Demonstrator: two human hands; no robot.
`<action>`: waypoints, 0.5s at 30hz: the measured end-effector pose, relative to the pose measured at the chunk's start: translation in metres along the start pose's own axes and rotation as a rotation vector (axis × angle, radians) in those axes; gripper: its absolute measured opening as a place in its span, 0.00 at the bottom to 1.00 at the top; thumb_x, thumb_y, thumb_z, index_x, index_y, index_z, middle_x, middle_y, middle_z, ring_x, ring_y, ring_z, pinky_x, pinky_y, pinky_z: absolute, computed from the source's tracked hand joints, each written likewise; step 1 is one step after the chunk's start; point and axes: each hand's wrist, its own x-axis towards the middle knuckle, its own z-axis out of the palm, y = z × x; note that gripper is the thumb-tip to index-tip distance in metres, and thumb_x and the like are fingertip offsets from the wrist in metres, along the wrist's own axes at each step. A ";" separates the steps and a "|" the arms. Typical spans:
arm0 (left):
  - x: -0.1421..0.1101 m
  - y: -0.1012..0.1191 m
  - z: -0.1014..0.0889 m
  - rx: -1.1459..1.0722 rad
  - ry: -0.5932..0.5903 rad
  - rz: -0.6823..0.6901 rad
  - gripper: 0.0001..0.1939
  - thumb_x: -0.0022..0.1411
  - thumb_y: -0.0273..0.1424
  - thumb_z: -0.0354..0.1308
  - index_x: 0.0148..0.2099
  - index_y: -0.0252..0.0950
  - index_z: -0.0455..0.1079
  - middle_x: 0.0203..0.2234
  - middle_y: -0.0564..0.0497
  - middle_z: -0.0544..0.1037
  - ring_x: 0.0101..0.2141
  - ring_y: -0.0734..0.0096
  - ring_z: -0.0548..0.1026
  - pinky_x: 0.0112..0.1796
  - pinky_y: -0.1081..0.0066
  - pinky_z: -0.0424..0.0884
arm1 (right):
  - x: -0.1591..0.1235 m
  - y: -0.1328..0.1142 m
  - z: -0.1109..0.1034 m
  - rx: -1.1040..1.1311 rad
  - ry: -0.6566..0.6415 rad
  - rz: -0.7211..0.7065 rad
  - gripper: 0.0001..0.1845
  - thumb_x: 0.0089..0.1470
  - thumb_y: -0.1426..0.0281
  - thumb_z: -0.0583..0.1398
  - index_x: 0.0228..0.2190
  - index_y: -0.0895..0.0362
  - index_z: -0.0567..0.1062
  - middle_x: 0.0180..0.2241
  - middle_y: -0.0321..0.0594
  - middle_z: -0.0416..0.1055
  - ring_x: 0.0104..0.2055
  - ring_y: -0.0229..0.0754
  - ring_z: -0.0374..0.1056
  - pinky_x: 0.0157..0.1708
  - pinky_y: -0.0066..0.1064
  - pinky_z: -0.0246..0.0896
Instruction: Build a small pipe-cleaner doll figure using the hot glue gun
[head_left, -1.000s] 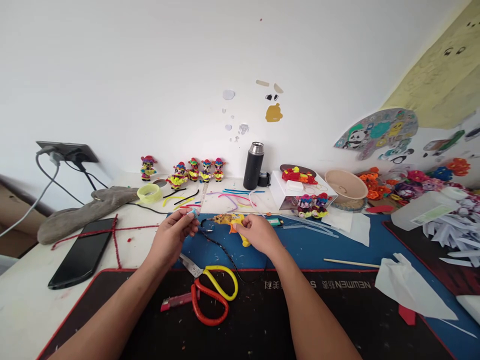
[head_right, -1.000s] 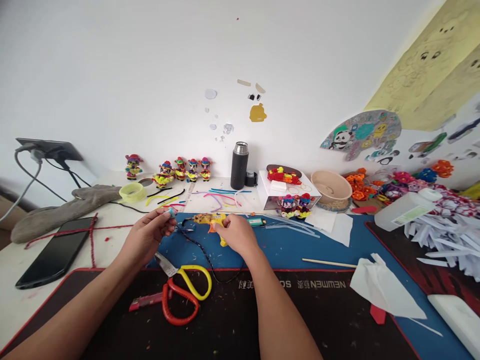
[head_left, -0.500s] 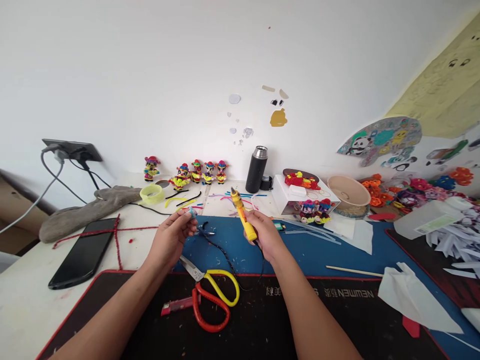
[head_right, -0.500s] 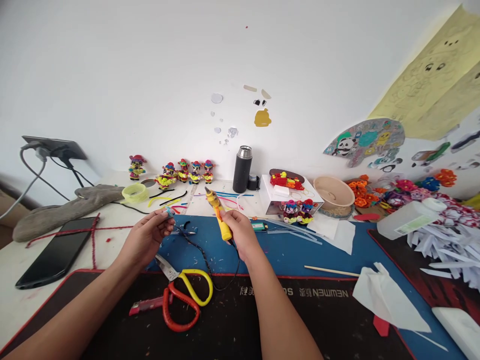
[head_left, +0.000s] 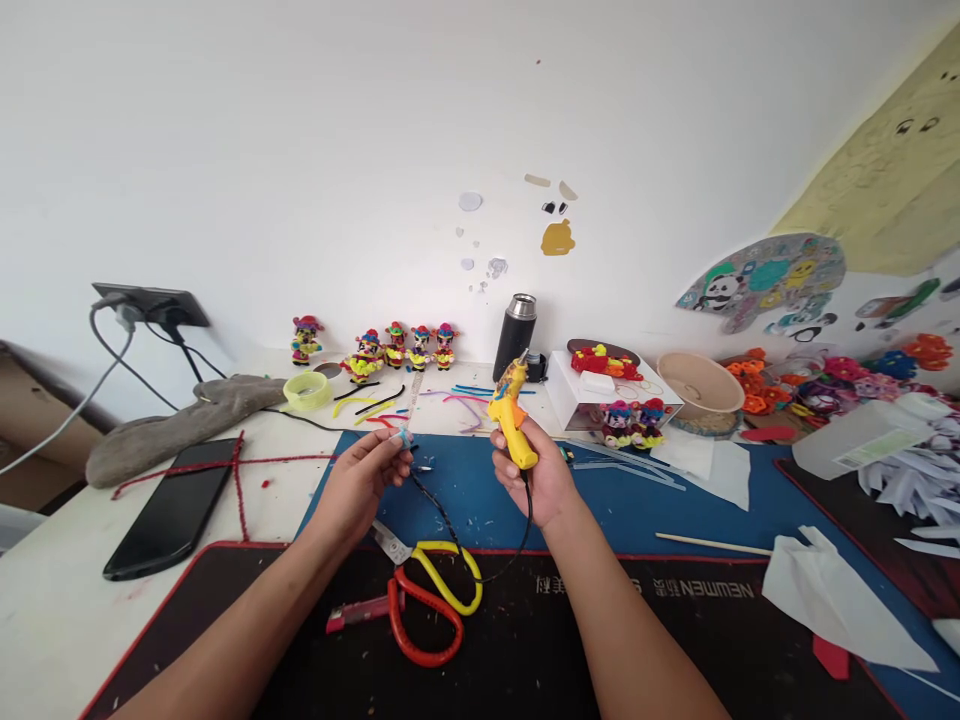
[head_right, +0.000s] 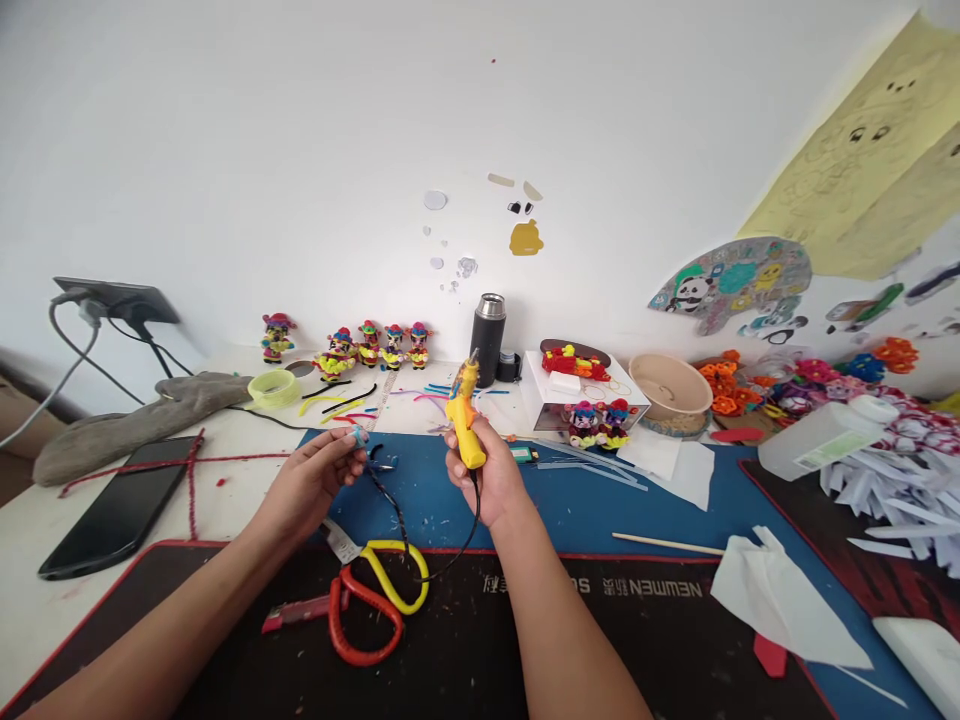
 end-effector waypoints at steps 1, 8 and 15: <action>-0.001 -0.001 0.001 0.009 -0.013 0.000 0.20 0.47 0.41 0.79 0.34 0.34 0.78 0.25 0.50 0.81 0.24 0.72 0.75 0.24 0.75 0.68 | 0.000 0.001 0.000 0.008 -0.011 0.004 0.16 0.57 0.60 0.68 0.37 0.56 0.70 0.25 0.31 0.71 0.15 0.29 0.57 0.12 0.19 0.47; -0.004 -0.003 0.003 0.038 -0.050 -0.016 0.20 0.48 0.42 0.79 0.37 0.35 0.80 0.25 0.50 0.81 0.24 0.73 0.74 0.24 0.75 0.67 | 0.002 0.010 0.003 -0.019 -0.016 -0.021 0.17 0.58 0.60 0.69 0.34 0.56 0.69 0.26 0.31 0.72 0.14 0.28 0.57 0.11 0.18 0.46; -0.004 -0.004 0.003 0.027 -0.074 -0.025 0.20 0.48 0.41 0.79 0.37 0.35 0.80 0.25 0.51 0.81 0.24 0.73 0.75 0.24 0.76 0.68 | -0.001 0.011 0.009 0.033 -0.062 -0.008 0.17 0.60 0.60 0.69 0.36 0.55 0.68 0.25 0.29 0.71 0.15 0.28 0.55 0.12 0.18 0.46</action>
